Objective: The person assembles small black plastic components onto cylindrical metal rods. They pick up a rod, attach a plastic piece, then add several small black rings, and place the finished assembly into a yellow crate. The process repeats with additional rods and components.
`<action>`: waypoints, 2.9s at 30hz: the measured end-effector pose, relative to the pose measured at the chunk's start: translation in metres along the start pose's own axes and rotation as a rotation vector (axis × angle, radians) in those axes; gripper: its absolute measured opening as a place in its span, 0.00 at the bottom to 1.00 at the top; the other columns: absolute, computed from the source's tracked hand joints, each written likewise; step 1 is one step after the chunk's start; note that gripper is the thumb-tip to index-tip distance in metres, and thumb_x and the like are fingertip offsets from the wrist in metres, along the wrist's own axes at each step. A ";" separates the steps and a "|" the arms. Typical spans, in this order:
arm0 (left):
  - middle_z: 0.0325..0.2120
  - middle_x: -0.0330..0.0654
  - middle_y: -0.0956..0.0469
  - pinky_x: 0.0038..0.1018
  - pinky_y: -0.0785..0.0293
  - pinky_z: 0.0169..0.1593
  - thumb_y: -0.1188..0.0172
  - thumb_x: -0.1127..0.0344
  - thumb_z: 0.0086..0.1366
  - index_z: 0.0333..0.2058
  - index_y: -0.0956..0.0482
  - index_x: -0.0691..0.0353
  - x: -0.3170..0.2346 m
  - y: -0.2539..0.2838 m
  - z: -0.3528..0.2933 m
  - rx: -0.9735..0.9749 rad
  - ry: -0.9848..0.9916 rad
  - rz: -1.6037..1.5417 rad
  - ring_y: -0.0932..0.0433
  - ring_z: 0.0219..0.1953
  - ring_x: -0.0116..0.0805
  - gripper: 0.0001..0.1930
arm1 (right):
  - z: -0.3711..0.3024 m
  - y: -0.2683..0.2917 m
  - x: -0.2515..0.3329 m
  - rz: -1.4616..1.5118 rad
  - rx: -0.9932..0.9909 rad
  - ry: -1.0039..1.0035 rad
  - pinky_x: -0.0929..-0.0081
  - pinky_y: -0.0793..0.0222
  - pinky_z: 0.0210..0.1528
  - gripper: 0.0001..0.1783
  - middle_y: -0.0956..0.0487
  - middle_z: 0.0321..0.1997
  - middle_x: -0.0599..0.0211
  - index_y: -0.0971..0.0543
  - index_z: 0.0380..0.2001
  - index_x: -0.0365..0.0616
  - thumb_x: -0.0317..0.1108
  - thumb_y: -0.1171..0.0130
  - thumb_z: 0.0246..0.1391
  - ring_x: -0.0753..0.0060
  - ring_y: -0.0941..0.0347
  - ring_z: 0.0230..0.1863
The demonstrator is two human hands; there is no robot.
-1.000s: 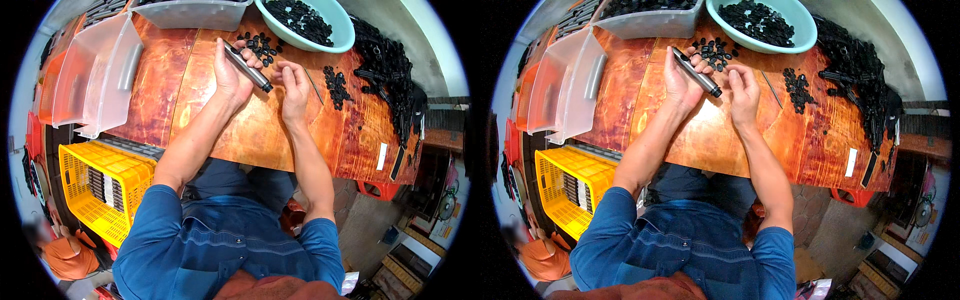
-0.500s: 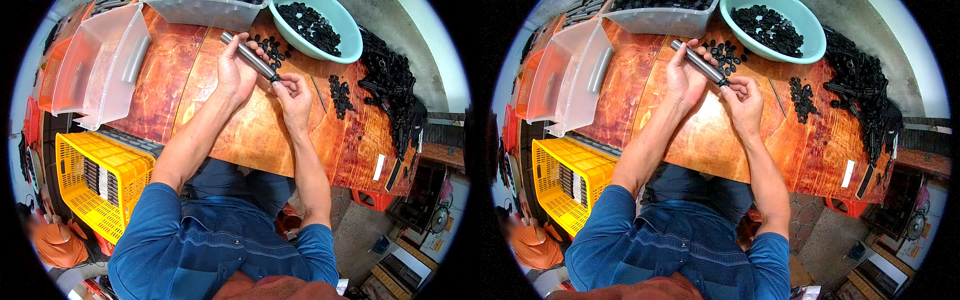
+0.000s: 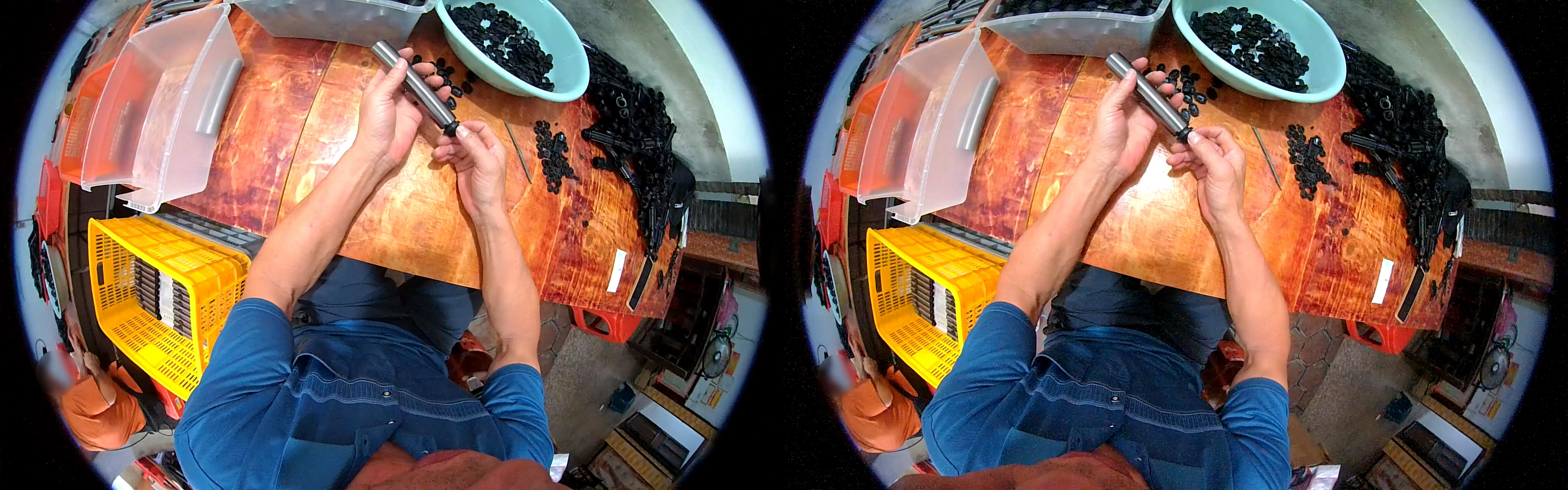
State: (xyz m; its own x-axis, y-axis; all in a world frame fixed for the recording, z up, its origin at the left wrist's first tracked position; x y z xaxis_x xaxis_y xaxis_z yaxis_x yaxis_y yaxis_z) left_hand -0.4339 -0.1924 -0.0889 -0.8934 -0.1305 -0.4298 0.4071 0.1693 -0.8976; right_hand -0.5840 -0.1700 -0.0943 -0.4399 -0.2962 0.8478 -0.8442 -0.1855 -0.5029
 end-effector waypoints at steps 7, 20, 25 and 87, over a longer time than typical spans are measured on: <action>0.41 0.45 0.24 0.48 0.17 0.50 0.41 0.62 0.72 0.47 0.32 0.58 -0.001 0.006 0.002 -0.045 -0.034 -0.005 0.20 0.42 0.40 0.12 | -0.006 -0.004 0.019 -0.272 -0.086 0.238 0.78 0.22 0.39 0.12 0.18 0.35 0.60 0.28 0.45 0.35 0.24 0.38 0.60 0.74 0.19 0.34; 0.39 0.46 0.25 0.48 0.16 0.49 0.42 0.60 0.73 0.44 0.33 0.61 0.006 0.006 0.004 -0.003 0.001 0.035 0.19 0.43 0.44 0.13 | -0.025 -0.008 0.051 -0.794 -0.244 0.612 0.77 0.20 0.36 0.10 0.14 0.35 0.58 0.20 0.39 0.35 0.24 0.32 0.55 0.73 0.16 0.35; 0.39 0.46 0.25 0.48 0.16 0.51 0.41 0.60 0.72 0.45 0.33 0.61 0.005 0.008 0.004 -0.014 -0.019 0.018 0.19 0.42 0.43 0.14 | -0.033 -0.021 0.064 -0.918 -0.228 0.692 0.75 0.20 0.36 0.10 0.15 0.34 0.57 0.20 0.39 0.35 0.24 0.32 0.54 0.71 0.15 0.35; 0.31 0.35 0.33 0.27 0.28 0.38 0.49 0.58 0.77 0.51 0.36 0.52 0.082 -0.020 -0.038 0.100 0.209 -0.011 0.31 0.32 0.27 0.11 | -0.007 0.032 0.025 -0.080 -0.396 0.429 0.75 0.31 0.42 0.31 0.24 0.35 0.65 0.24 0.42 0.36 0.56 0.61 0.73 0.75 0.29 0.36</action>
State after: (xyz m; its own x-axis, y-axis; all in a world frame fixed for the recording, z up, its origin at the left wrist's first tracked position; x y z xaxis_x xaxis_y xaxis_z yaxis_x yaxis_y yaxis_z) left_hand -0.5222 -0.1699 -0.1025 -0.9136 0.0749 -0.3996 0.4046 0.0704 -0.9118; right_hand -0.6240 -0.1770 -0.0877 -0.3854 0.1251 0.9142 -0.8935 0.1969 -0.4036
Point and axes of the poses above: each hand's wrist, its own z-axis towards the middle knuckle, its own y-axis out of the back of the hand, x = y × z, the point moved 10 cm from there along z, towards the middle knuckle
